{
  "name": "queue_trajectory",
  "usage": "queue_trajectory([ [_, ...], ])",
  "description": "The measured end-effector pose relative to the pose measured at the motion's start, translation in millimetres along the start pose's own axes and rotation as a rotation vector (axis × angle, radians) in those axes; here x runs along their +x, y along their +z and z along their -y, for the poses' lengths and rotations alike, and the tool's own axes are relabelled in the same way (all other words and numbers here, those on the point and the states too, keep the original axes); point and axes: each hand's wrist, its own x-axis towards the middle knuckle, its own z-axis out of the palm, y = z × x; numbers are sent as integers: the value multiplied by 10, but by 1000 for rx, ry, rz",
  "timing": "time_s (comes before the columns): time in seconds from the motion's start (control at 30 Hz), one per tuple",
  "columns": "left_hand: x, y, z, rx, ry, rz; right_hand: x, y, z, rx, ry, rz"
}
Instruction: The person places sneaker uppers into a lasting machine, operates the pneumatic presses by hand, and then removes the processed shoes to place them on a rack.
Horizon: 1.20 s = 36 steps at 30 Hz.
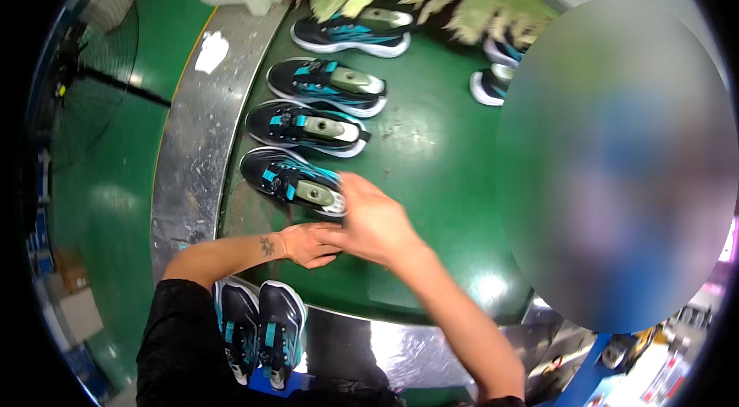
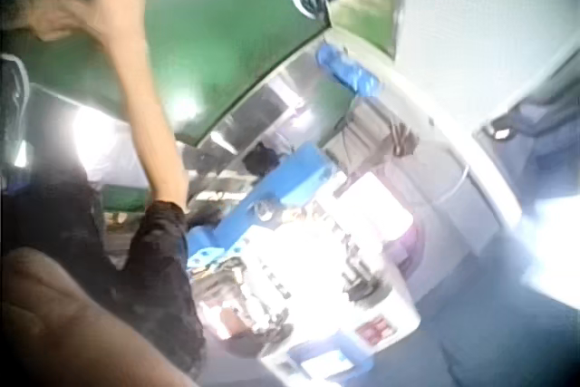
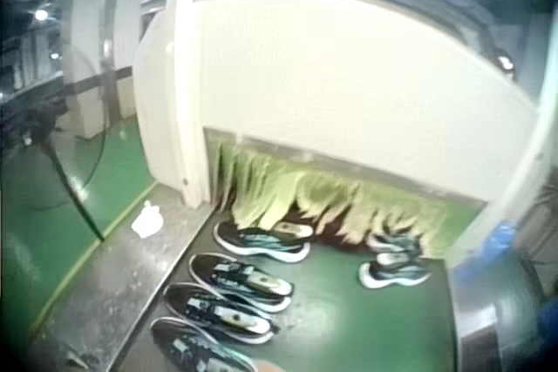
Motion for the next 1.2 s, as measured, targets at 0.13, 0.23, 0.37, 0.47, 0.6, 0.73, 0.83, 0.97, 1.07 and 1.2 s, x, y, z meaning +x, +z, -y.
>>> queue_trajectory([
  [0.13, 157, -104, 2, 49, 72, -85, 832, 340, -63, -265, -76, -15],
  [0.23, -235, 35, -24, -242, -314, 254, 406, 340, 16, -102, 2, 71],
  [0.37, -26, -128, -101, 17, -7, -32, -937, 67, -77, 410, 285, -139],
  [0.47, 596, -639, -699, -220, -357, -54, -2793, -55, 72, 830, 690, -452],
  [0.6, 1683, -1234, -1613, -685, -546, -111, -4383, -155, 250, 981, 919, -994],
  [0.73, 2302, -942, -3161, -1227, -263, -341, -5029, -320, 662, 963, 871, -969],
  [0.83, 2822, -612, -4332, -1410, -148, -354, -5423, -488, 1046, 721, 305, -865],
  [0.97, 3591, -369, -5449, -1552, -33, 8, -6466, -306, 1033, 728, 9, -1295],
  [1.07, 3648, 493, -6566, -1496, -119, 171, -7810, 247, 1158, 880, 249, -1418],
  [1.2, 3744, 1454, -7855, -1403, -212, 283, -9275, 1109, 1169, 1138, 364, -1797],
])
